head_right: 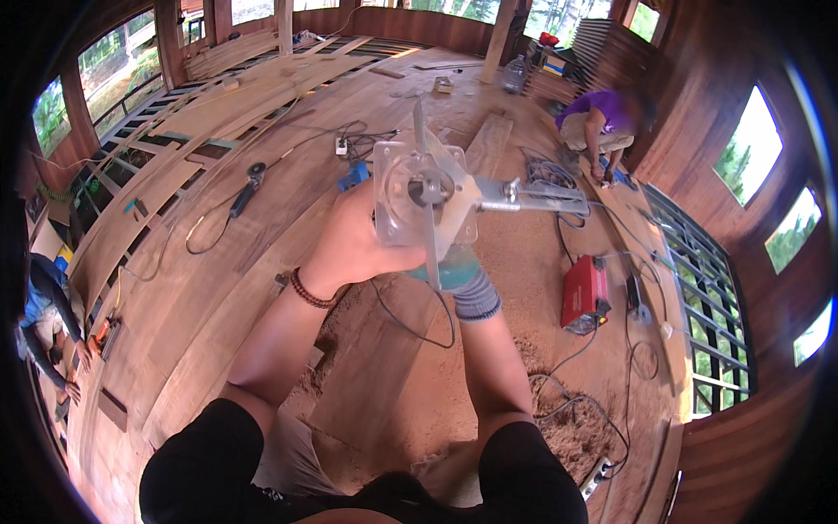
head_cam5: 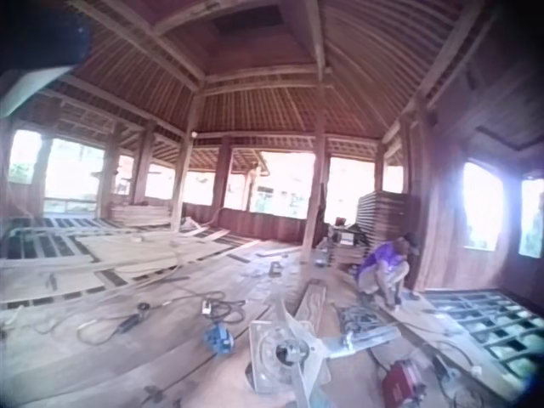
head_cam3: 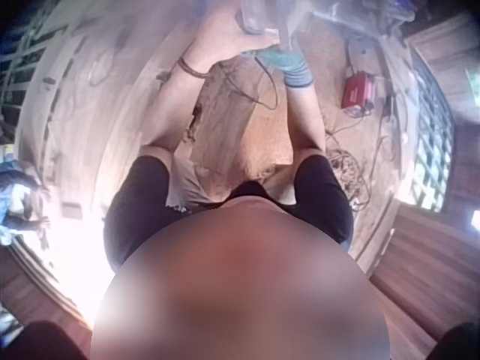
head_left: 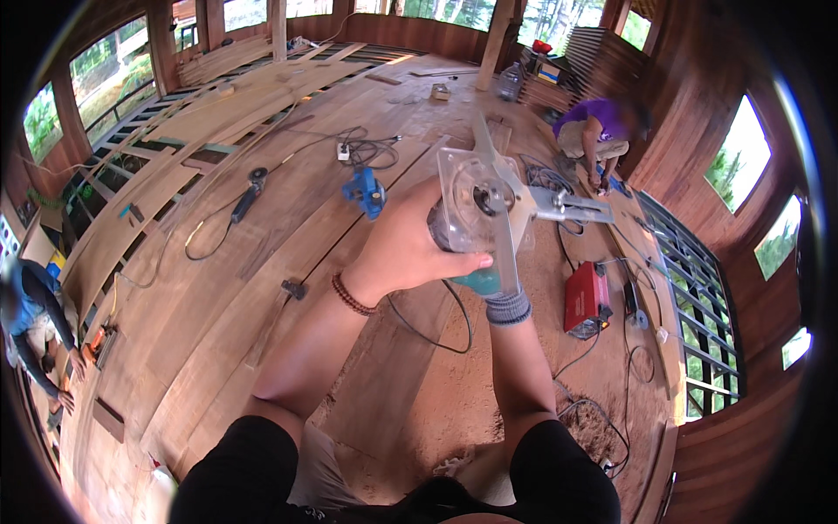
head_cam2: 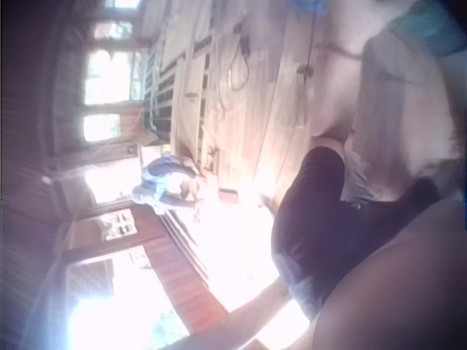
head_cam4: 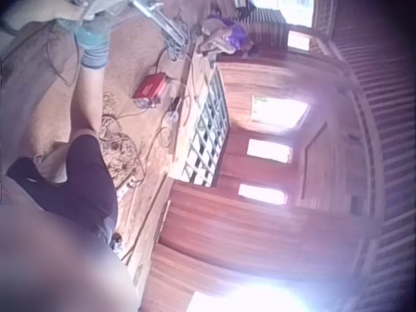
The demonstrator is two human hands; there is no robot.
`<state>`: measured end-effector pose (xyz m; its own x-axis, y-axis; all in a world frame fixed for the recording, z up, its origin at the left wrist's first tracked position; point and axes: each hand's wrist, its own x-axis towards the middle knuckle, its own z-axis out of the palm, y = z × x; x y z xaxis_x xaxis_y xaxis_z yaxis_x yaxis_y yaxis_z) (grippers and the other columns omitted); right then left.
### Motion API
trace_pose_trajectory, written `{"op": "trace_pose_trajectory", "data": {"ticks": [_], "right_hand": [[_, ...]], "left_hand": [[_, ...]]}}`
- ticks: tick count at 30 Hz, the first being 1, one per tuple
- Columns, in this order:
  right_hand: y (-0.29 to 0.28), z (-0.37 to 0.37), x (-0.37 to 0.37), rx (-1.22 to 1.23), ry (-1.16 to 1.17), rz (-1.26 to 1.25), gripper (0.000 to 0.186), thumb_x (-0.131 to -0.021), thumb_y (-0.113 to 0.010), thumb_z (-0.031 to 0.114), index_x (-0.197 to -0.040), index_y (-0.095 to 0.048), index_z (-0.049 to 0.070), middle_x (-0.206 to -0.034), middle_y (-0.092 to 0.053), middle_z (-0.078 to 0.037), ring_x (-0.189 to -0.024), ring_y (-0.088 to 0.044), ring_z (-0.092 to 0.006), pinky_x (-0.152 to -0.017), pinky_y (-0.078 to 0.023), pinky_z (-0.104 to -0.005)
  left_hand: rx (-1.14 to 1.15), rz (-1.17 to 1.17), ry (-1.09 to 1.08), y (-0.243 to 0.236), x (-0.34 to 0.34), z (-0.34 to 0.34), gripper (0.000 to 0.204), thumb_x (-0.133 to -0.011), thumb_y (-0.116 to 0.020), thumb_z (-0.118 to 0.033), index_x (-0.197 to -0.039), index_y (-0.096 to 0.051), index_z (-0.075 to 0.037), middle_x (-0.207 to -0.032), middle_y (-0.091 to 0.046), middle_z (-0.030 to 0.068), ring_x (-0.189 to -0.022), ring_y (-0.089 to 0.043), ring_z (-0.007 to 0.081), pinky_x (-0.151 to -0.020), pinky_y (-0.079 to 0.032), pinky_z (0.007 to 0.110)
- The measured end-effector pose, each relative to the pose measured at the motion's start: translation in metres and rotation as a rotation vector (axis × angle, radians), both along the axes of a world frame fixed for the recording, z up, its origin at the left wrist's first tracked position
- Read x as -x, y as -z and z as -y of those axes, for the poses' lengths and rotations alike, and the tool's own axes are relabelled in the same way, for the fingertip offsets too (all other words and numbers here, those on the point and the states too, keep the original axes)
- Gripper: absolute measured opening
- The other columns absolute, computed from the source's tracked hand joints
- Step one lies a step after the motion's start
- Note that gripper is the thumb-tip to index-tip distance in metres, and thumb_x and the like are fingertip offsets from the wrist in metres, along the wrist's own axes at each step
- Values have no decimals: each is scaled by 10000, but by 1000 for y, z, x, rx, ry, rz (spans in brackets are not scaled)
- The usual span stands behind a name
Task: The person handles a small wooden plank, then picks up a handheld router and repeatedly adjusts its guide and depth settings. The person inspects the tool while standing on a wooden floor in a construction area.
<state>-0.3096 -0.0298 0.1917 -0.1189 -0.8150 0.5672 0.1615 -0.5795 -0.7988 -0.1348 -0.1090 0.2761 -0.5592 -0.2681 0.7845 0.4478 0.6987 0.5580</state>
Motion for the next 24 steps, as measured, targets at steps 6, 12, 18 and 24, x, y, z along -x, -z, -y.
{"op": "trace_pose_trajectory", "data": {"ticks": [6, 12, 18, 24], "right_hand": [[5, 1, 2, -142, -319, 304, 557, -1016, -618, 172, -1503, -409, 2, -1430, -556, -150, -1259, -591, -276, -1067, -529, -429], [13, 7, 1, -6, -37, -57, 501, -1043, -558, 153, -1490, -402, -11, -1430, -546, -177, -1265, -587, -281, -1054, -537, -429], [-4, -8, -6, -60, -108, -16, 486, -1061, -513, 177, -1487, -392, -25, -1424, -555, -190, -1243, -605, -300, -1052, -549, -446], [-12, -11, -11, -118, -108, 107, 550, -993, -631, 113, -1481, -410, -13, -1389, -587, -184, -1181, -645, -273, -1013, -574, -417]], "left_hand": [[-414, -7, 132, 10, 7, 8, 619, -677, -930, -236, -1182, -658, -1, -1050, -751, 103, -967, -707, 171, -897, -543, 330], [-108, -28, 96, 8, -1, 12, 661, -696, -924, -128, -1272, -622, -9, -1139, -728, 63, -1027, -662, 138, -948, -519, 329], [-170, -55, 116, 1, -2, 1, 602, -675, -906, -156, -1207, -660, -18, -1091, -724, 94, -983, -672, 165, -910, -526, 334], [-226, -30, 127, 3, -1, 2, 601, -691, -908, -161, -1210, -649, -5, -1090, -734, 88, -984, -674, 144, -908, -529, 325]]}}
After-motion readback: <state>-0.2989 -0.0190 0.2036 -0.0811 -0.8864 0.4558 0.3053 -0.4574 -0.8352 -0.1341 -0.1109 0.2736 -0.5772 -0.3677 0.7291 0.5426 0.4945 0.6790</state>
